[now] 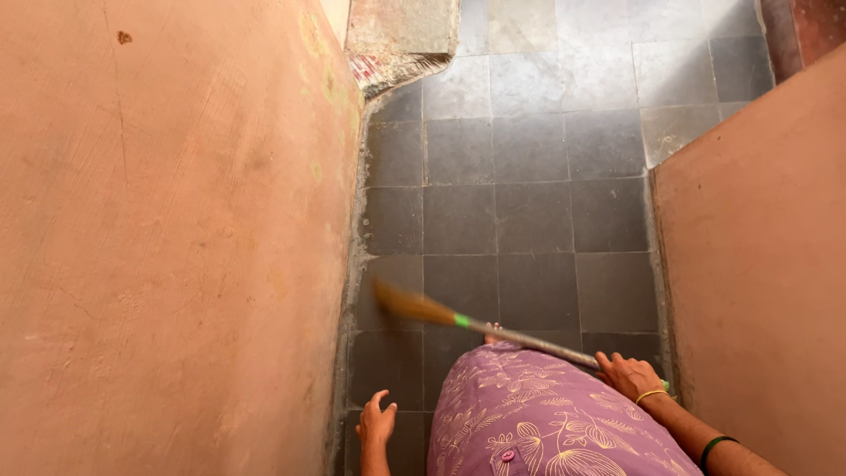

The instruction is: The person sweeps a tiled floor with a broom, moving from a narrow corridor into a larger area with stairs. They sweep along the base of the walls and around a small raised platform, gathering debris across the dark grey tiles.

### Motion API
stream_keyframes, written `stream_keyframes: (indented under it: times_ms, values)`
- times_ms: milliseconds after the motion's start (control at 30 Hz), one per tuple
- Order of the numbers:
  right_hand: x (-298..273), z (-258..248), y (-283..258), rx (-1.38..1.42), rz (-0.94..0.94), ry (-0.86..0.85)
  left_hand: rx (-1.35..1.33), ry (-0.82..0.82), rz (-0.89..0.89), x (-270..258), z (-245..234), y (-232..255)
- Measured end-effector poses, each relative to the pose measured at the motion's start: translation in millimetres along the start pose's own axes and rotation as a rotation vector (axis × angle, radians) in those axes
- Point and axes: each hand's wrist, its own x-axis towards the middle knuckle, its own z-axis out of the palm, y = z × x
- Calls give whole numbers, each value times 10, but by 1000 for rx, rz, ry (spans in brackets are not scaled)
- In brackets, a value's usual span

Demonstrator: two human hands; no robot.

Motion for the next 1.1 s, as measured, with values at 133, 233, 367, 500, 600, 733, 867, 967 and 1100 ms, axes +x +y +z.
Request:
stream_keyframes:
  times_ms: [133, 233, 367, 500, 600, 733, 867, 967, 1100]
  values:
    - [84, -168, 289, -138, -35, -27, -148, 325, 215, 5, 65, 37]
    - [249, -391, 635, -156, 165, -116, -188, 354, 218, 18, 93, 3]
    - [478, -643, 843, -84, 287, 60, -204, 334, 172, 45, 46, -3]
    - [730, -703, 557, 11, 307, 178, -160, 238, 82, 63, 31, 8]
    - [819, -688, 106, 52, 234, 143, -122, 197, 65, 148, -47, 34]
    - [803, -684, -409, 116, 73, -15, -66, 187, 107, 312, -343, 101]
    - [1132, -624, -954, 374, -17, -209, -52, 195, 146, 595, -751, 162]
    - [1443, -661, -1349, 376, -96, -252, -48, 207, 192, 786, -1004, 154]
    - [1696, -825, -1561, 444, 211, -367, -46, 194, 194, 990, -1298, 165]
